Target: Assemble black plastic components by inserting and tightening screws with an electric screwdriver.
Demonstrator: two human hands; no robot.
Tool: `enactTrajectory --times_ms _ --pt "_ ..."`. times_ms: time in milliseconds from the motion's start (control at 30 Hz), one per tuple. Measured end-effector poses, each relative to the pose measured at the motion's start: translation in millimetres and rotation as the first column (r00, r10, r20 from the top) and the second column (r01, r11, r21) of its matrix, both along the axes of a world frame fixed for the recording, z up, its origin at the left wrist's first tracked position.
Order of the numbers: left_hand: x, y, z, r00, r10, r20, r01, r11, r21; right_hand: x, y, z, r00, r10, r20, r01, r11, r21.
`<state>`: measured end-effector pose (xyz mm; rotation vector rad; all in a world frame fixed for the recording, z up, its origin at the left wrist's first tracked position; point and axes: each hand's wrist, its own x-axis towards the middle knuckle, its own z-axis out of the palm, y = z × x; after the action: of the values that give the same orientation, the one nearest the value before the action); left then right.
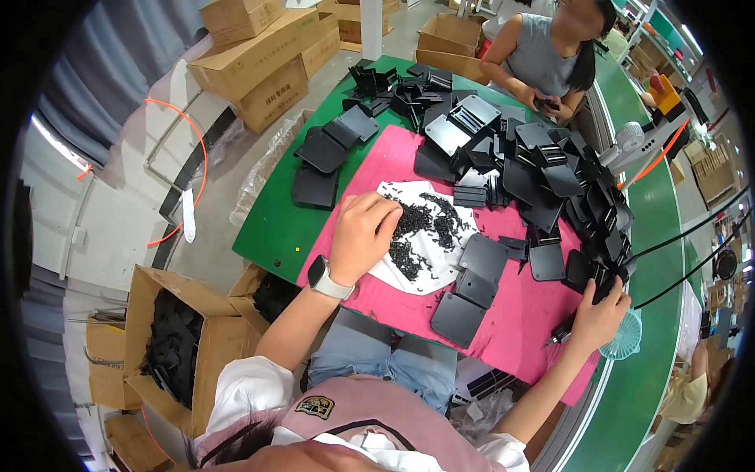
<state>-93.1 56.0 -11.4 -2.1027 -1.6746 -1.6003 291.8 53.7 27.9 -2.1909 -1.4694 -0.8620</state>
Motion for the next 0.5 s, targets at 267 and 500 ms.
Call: enactTrajectory --times_ms 267,500 --pt "2 0 2 0.991 -0.113 0.079 0.113 0.994 0.004 9 3 -11 1.000 -0.017 0.016 0.018 0.993 -0.118" --pt "2 0 -1 0.988 -0.119 0.098 0.120 0.993 0.003 13 18 -25 0.979 0.124 -0.164 -0.128 0.992 -0.016"
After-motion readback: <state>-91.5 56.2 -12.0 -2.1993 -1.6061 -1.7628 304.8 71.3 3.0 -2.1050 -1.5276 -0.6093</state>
